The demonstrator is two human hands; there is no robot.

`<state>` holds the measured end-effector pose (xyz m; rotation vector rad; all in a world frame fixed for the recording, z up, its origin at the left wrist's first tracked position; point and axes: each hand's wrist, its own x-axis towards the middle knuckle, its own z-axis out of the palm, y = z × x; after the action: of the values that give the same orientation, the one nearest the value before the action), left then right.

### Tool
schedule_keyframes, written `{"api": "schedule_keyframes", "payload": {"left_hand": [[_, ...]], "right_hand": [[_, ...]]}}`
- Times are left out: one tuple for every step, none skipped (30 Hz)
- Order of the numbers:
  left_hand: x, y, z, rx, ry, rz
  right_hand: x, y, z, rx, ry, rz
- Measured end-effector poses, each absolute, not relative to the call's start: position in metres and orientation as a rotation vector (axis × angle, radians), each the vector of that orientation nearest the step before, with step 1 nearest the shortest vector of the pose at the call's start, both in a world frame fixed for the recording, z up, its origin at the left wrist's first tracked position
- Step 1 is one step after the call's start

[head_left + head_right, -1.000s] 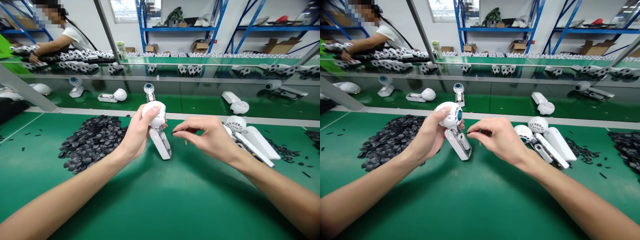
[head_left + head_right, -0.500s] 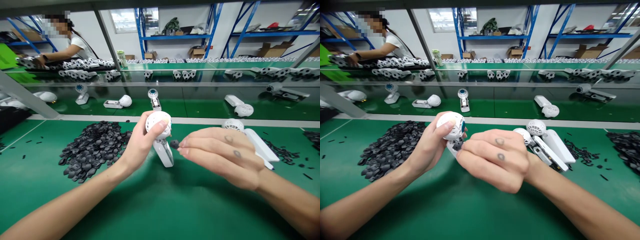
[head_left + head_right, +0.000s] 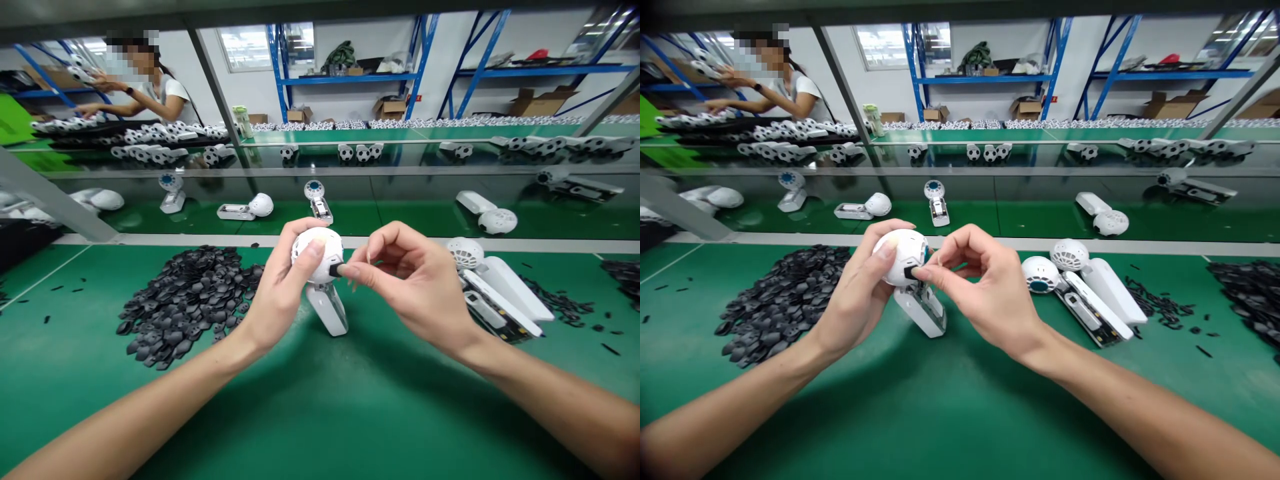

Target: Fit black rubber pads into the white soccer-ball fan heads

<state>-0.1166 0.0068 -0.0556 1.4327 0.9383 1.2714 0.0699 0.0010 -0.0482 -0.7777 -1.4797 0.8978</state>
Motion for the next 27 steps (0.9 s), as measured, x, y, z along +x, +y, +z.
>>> {"api": "schedule_keyframes", "payload": {"left_hand": [[-0.116,0.006,-0.056,1.431,0.932,1.275],[-0.116,0.006,-0.056,1.429,0.928,1.278],[-0.116,0.005,-0.056,1.429,0.925,1.282],[-0.116,0.004,-0.056,1.431,0.923,1.285],[-0.115,0.004,-0.057,1.438,0.921,1.287],[-0.115,0.003,-0.056,1.448,0.923,1.289],[-0.114,0.002,-0.056,1.466,0.931,1.294],[-0.114,0.002,-0.056,1.491,0.942,1.304],[-0.113,0.002,-0.055,1.523,0.954,1.313],[-0.112,0.001,-0.054,1.555,0.972,1.322],[-0.111,0.001,-0.053,1.58,0.99,1.331],[-0.111,0.001,-0.053,1.595,1.006,1.338],[-0.11,0.0,-0.052,1.6,1.017,1.345],[-0.109,0.0,-0.052,1.599,1.025,1.355],[-0.109,0.0,-0.052,1.597,1.028,1.369],[-0.109,0.0,-0.052,1.596,1.029,1.386],[-0.109,0.001,-0.053,1.6,1.029,1.401],[-0.109,0.001,-0.053,1.605,1.032,1.414],[-0.109,0.001,-0.054,1.612,1.037,1.422],[-0.109,0.001,-0.055,1.621,1.041,1.431],[-0.109,0.001,-0.055,1.632,1.045,1.44],[-0.11,0.002,-0.055,1.646,1.047,1.45],[-0.11,0.002,-0.055,1.662,1.048,1.463],[-0.111,0.003,-0.055,1.676,1.051,1.477],[-0.111,0.004,-0.055,1.689,1.056,1.491],[-0.112,0.006,-0.055,1.705,1.058,1.498],[-0.112,0.007,-0.055,1.724,1.053,1.501]], "right_hand": [[0.069,0.002,-0.047,-0.781,-1.44,0.954],[0.069,0.002,-0.046,-0.782,-1.412,0.994],[0.068,0.002,-0.046,-0.782,-1.395,1.018],[0.068,0.002,-0.045,-0.785,-1.387,1.03],[0.068,0.001,-0.044,-0.79,-1.387,1.036],[0.067,0.0,-0.043,-0.796,-1.389,1.041],[0.068,0.0,-0.042,-0.803,-1.392,1.045],[0.068,-0.001,-0.041,-0.81,-1.393,1.048],[0.068,-0.002,-0.04,-0.816,-1.393,1.053],[0.069,-0.002,-0.039,-0.818,-1.391,1.06],[0.069,-0.003,-0.037,-0.82,-1.385,1.066],[0.069,-0.004,-0.036,-0.822,-1.379,1.075],[0.069,-0.005,-0.034,-0.825,-1.371,1.086],[0.07,-0.006,-0.033,-0.831,-1.365,1.102],[0.07,-0.007,-0.032,-0.838,-1.361,1.12],[0.07,-0.008,-0.031,-0.844,-1.361,1.138],[0.071,-0.009,-0.03,-0.847,-1.363,1.159],[0.071,-0.01,-0.029,-0.848,-1.369,1.179],[0.072,-0.011,-0.029,-0.847,-1.38,1.196],[0.074,-0.012,-0.028,-0.845,-1.396,1.212],[0.075,-0.013,-0.027,-0.845,-1.414,1.228],[0.076,-0.014,-0.026,-0.848,-1.433,1.243],[0.077,-0.014,-0.025,-0.853,-1.447,1.251],[0.078,-0.014,-0.024,-0.855,-1.457,1.247],[0.079,-0.013,-0.022,-0.855,-1.46,1.23],[0.079,-0.012,-0.021,-0.855,-1.459,1.205],[0.079,-0.011,-0.021,-0.858,-1.458,1.176]]}}
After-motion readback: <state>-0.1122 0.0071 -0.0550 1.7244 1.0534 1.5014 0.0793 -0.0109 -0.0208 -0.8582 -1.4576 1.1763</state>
